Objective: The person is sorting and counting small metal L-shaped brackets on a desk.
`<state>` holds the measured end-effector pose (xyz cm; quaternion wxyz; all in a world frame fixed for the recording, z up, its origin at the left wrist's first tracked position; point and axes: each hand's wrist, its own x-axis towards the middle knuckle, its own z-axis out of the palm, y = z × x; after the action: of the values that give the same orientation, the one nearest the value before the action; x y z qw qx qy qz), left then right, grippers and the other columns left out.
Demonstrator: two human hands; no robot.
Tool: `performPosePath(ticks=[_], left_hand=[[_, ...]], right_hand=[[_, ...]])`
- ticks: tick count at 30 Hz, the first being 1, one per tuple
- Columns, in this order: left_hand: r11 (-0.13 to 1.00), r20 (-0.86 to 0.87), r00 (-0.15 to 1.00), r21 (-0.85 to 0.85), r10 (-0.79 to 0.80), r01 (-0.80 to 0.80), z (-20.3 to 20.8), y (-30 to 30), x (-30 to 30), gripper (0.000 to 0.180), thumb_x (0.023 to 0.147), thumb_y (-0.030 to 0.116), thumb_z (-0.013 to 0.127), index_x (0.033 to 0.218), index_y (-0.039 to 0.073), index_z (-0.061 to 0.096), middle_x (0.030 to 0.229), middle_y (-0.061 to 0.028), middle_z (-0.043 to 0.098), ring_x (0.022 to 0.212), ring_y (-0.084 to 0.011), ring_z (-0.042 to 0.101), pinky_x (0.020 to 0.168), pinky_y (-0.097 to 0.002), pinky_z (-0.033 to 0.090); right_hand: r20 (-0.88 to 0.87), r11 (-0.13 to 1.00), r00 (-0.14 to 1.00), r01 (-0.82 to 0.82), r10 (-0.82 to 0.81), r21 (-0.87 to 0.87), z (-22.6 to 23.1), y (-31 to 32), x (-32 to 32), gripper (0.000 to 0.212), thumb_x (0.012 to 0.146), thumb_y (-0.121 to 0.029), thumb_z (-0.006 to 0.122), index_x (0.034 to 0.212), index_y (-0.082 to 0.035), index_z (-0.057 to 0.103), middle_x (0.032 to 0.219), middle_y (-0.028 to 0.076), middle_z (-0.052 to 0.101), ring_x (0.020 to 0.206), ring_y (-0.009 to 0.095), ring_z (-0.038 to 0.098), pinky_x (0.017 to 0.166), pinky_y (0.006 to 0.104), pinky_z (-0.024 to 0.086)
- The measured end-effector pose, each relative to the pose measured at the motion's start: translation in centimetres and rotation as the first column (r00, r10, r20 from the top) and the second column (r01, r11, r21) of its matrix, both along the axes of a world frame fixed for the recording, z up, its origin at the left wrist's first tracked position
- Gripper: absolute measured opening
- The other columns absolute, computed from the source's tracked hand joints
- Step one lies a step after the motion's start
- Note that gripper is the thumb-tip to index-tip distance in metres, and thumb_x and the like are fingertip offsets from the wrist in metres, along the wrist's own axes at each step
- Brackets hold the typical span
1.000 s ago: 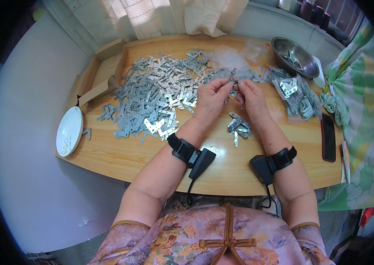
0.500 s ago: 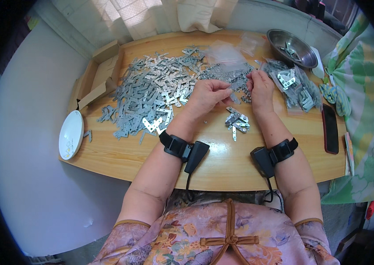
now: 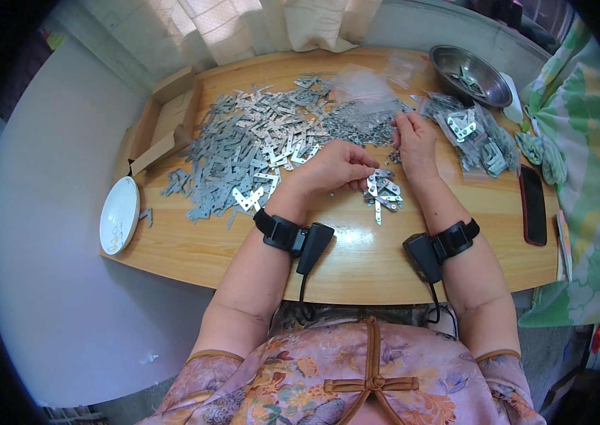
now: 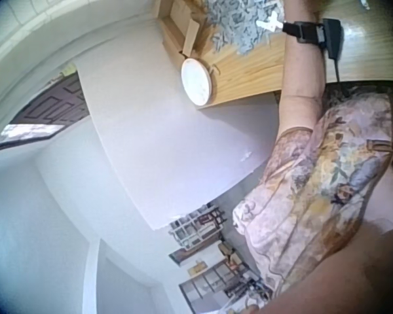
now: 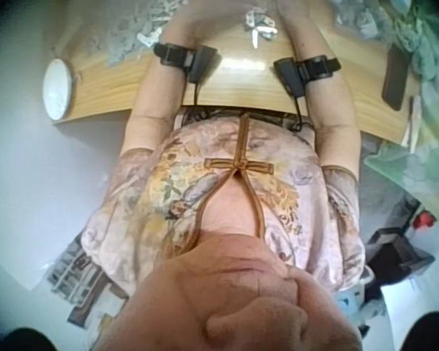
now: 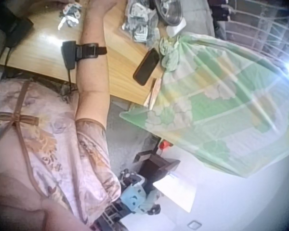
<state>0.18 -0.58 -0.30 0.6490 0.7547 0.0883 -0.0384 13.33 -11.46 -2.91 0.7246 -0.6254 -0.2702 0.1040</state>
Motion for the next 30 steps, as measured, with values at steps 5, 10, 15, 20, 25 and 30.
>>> performPosePath(ticks=[5, 10, 15, 20, 25, 30], left_hand=[[0.994, 0.009, 0.999, 0.108, 0.032, -0.033, -0.1, 0.0, 0.0, 0.017, 0.077, 0.007, 0.058, 0.090, -0.003, 0.062, 0.064, -0.0054, 0.060, 0.056, -0.0089, 0.056, 0.051, -0.0208, 0.044], [0.982, 0.029, 0.997, 0.173, 0.075, -0.079, 0.3, -0.1, -0.1, 0.022, 0.078, 0.011, 0.060, 0.095, -0.003, 0.061, 0.067, -0.0039, 0.060, 0.055, -0.0078, 0.054, 0.050, -0.0207, 0.044], [0.983, 0.071, 0.992, 0.142, 0.107, -0.116, -0.8, 0.4, 0.0, 0.022, 0.078, 0.011, 0.060, 0.094, -0.004, 0.061, 0.071, -0.0059, 0.061, 0.058, -0.0090, 0.057, 0.051, -0.0212, 0.045], [0.974, 0.082, 0.989, 0.181, 0.121, -0.134, 0.0, 0.2, -0.4, 0.022, 0.078, 0.011, 0.060, 0.093, -0.005, 0.061, 0.073, -0.0074, 0.062, 0.061, -0.0097, 0.059, 0.053, -0.0212, 0.046], [0.727, 0.152, 0.981, 0.659, 0.121, -0.192, 1.6, 0.6, -1.3, 0.027, 0.069, 0.018, 0.066, 0.090, 0.002, 0.064, 0.077, -0.0111, 0.064, 0.068, -0.0179, 0.062, 0.061, -0.0271, 0.048], [0.500, 0.035, 0.978, 0.855, 0.204, -0.135, 4.3, 2.9, -3.3, 0.021, 0.066, 0.015, 0.064, 0.086, 0.011, 0.066, 0.082, -0.0087, 0.064, 0.078, -0.0237, 0.061, 0.069, -0.0322, 0.048]], right_hand=[[0.042, 0.998, 0.999, 0.002, 0.001, -0.065, 0.0, -0.2, 0.0, 0.025, 0.085, -0.022, 0.050, 0.071, -0.002, 0.055, 0.052, 0.000, 0.046, 0.047, 0.007, 0.042, 0.044, 0.0226, 0.033], [0.136, 0.966, 0.986, -0.057, 0.094, -0.251, -0.3, -0.3, 0.0, 0.026, 0.083, -0.024, 0.050, 0.071, -0.002, 0.057, 0.051, 0.004, 0.051, 0.048, 0.011, 0.048, 0.048, 0.0262, 0.038], [0.228, 0.930, 0.964, -0.044, 0.136, -0.365, -0.2, -0.2, -0.4, 0.024, 0.082, -0.023, 0.051, 0.072, -0.003, 0.058, 0.054, 0.007, 0.055, 0.050, 0.015, 0.054, 0.050, 0.0287, 0.040], [0.301, 0.919, 0.940, -0.031, 0.161, -0.392, -0.2, 0.0, -0.8, 0.022, 0.082, -0.023, 0.053, 0.074, -0.003, 0.058, 0.056, 0.009, 0.056, 0.052, 0.018, 0.056, 0.051, 0.0299, 0.041], [0.485, 0.933, 0.859, 0.027, 0.162, -0.359, -0.7, 0.1, -0.4, 0.020, 0.080, -0.021, 0.056, 0.074, -0.003, 0.058, 0.058, 0.013, 0.054, 0.052, 0.023, 0.054, 0.050, 0.0321, 0.040], [0.494, 0.934, 0.851, 0.011, 0.179, -0.357, -0.3, -0.1, -0.8, 0.021, 0.080, -0.022, 0.056, 0.073, -0.003, 0.057, 0.058, 0.014, 0.054, 0.053, 0.026, 0.054, 0.050, 0.0334, 0.040]])
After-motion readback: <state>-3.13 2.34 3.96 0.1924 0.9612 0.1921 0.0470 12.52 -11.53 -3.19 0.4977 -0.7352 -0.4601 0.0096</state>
